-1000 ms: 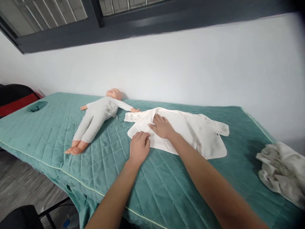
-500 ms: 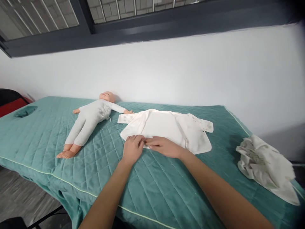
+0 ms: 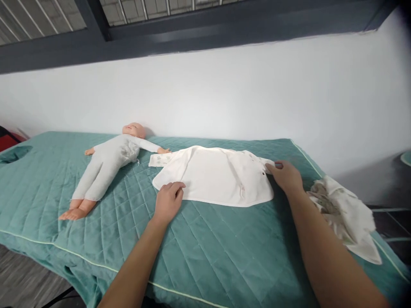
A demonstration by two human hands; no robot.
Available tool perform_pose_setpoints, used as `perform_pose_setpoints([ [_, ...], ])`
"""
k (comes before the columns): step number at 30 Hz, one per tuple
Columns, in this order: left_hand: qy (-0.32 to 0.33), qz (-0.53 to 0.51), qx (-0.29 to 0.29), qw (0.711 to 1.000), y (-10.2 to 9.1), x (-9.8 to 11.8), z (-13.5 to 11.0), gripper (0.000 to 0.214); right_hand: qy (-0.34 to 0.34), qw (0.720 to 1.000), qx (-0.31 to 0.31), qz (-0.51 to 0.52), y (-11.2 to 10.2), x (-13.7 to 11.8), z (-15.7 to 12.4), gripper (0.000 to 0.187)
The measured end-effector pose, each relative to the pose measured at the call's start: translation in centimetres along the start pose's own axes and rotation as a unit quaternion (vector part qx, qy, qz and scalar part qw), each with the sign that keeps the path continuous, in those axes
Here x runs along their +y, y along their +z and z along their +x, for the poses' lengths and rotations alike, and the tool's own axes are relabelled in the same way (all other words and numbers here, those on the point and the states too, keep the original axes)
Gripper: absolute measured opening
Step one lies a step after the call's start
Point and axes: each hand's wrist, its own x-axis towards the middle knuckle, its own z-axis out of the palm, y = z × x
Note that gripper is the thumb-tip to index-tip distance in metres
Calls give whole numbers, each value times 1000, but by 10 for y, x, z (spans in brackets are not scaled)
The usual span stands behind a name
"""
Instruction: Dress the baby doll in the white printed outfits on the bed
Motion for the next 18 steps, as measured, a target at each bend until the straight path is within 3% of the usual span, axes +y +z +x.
perform_pose_setpoints([
  [2, -2, -2, -2, 1000, 0, -1, 0, 27, -16, 1000, 11, 12, 3, -1, 0, 38],
  [7, -21, -13, -11, 1000, 2, -5, 0, 28, -21, 990, 126, 66, -4, 4, 3, 40],
  [11, -35, -17, -15, 999, 2, -6, 0, 28, -36, 986, 150, 65, -4, 10, 5, 40],
  [14, -40, -25, -15, 999, 2, -6, 0, 29, -95, 979, 176, 42, 1, 3, -2, 40],
  [16, -39, -30, -16, 999, 1, -5, 0, 29, -155, 974, 163, 35, 7, -9, -11, 40],
  [18, -40, -35, -17, 998, 1, -5, 0, 29, -212, 970, 107, 48, 14, -25, -24, 42],
])
